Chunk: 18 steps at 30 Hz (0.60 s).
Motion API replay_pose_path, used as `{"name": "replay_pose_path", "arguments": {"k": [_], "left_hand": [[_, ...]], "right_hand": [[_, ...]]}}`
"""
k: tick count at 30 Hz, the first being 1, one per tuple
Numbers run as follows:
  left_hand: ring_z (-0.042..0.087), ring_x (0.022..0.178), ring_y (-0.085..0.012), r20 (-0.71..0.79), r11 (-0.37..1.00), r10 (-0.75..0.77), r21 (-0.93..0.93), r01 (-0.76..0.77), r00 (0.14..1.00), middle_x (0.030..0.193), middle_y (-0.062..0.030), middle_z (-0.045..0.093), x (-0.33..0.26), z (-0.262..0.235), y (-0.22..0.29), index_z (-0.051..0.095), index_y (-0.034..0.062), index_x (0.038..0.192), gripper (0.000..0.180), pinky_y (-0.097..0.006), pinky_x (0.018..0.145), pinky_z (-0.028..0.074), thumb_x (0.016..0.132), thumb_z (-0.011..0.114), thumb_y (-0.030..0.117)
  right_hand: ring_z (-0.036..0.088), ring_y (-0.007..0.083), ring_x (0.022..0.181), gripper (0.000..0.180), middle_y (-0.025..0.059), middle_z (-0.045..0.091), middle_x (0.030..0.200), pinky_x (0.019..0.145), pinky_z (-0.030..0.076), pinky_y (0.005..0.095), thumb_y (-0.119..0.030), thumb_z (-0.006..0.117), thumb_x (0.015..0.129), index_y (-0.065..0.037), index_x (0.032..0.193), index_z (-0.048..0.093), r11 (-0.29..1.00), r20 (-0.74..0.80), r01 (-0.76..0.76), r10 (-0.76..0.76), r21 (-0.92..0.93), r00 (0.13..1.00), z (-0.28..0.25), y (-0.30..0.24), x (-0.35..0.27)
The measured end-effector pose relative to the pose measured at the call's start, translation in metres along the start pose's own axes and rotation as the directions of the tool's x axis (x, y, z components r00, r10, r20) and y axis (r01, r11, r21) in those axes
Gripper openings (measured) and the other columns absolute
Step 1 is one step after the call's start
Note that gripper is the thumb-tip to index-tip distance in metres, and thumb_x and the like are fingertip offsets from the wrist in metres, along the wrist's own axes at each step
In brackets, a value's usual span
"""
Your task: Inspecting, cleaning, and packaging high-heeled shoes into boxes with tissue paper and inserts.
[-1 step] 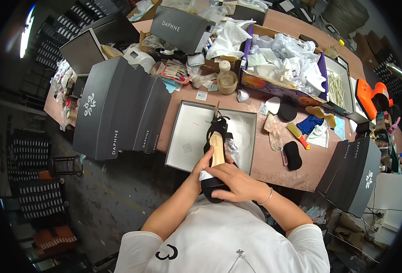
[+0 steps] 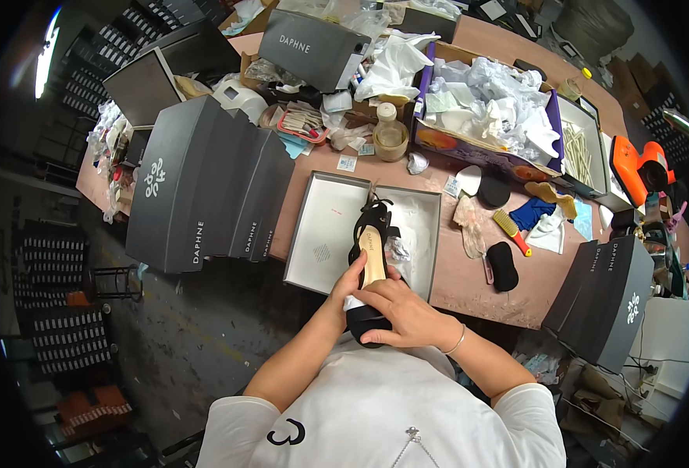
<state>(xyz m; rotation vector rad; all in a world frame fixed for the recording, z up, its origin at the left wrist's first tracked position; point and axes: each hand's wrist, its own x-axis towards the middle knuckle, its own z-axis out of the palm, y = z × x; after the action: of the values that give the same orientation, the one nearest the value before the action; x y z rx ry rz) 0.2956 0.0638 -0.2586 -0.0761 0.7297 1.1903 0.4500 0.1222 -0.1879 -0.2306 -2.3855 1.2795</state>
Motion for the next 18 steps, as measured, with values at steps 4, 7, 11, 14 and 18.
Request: {"name": "replay_pose_path", "arguments": {"k": [4,7,11,14,18], "left_hand": [[0.061,0.093,-0.0223,-0.021,0.999,-0.023,0.034,0.024,1.000,0.098,-0.0101,0.061,0.000,-0.005,-0.005,0.048,0.0082,0.125,0.051,-0.037,0.084,0.051,0.095,0.047,0.050],[0.061,0.093,-0.0197,-0.078,0.996,0.004,0.091,0.003,0.997,0.098,-0.0085,0.060,-0.009,-0.006,0.002,0.050,0.0059,0.124,0.055,-0.036,0.085,0.051,0.094,0.049,0.052],[0.061,0.089,-0.0182,-0.191,0.972,0.118,0.222,-0.075,0.975,0.098,-0.0080,0.060,-0.031,0.009,0.011,0.050,0.0059,0.124,0.055,-0.033,0.082,0.052,0.095,0.047,0.053],[0.060,0.085,-0.0164,-0.231,0.968,0.102,0.245,-0.043,0.968,0.097,-0.0076,0.060,-0.028,-0.002,0.009,0.050,0.0066,0.122,0.053,-0.031,0.076,0.053,0.096,0.043,0.052],[0.060,0.086,-0.0172,-0.126,0.981,0.103,0.175,-0.080,0.987,0.099,-0.0068,0.060,-0.009,-0.033,0.026,0.049,0.0086,0.124,0.053,-0.034,0.076,0.054,0.097,0.040,0.053]], "right_hand": [[0.053,0.0320,0.087,0.060,0.0150,0.054,0.095,0.079,0.044,0.0396,-0.051,0.065,0.081,0.000,0.111,0.056,0.994,0.051,-0.037,0.043,-0.102,0.998,0.012,0.006,-0.001],[0.054,0.0323,0.084,0.055,0.0155,0.054,0.092,0.072,0.045,0.0403,-0.050,0.065,0.081,-0.001,0.104,0.056,0.997,-0.005,-0.059,0.059,0.042,0.998,0.022,-0.002,0.007],[0.057,0.0316,0.075,0.043,0.0134,0.056,0.081,0.069,0.045,0.0402,-0.042,0.067,0.081,-0.001,0.090,0.060,0.996,-0.100,-0.094,0.094,0.001,0.991,0.041,-0.013,0.018],[0.059,0.0306,0.072,0.033,0.0136,0.060,0.081,0.065,0.046,0.0392,-0.034,0.067,0.082,-0.002,0.084,0.062,0.982,-0.023,-0.178,0.180,0.066,0.983,0.052,-0.007,0.016],[0.061,0.0334,0.076,0.031,0.0173,0.062,0.086,0.067,0.048,0.0393,-0.027,0.067,0.083,0.000,0.096,0.061,0.985,-0.170,-0.102,0.126,0.141,0.977,0.039,0.007,0.021]]}}
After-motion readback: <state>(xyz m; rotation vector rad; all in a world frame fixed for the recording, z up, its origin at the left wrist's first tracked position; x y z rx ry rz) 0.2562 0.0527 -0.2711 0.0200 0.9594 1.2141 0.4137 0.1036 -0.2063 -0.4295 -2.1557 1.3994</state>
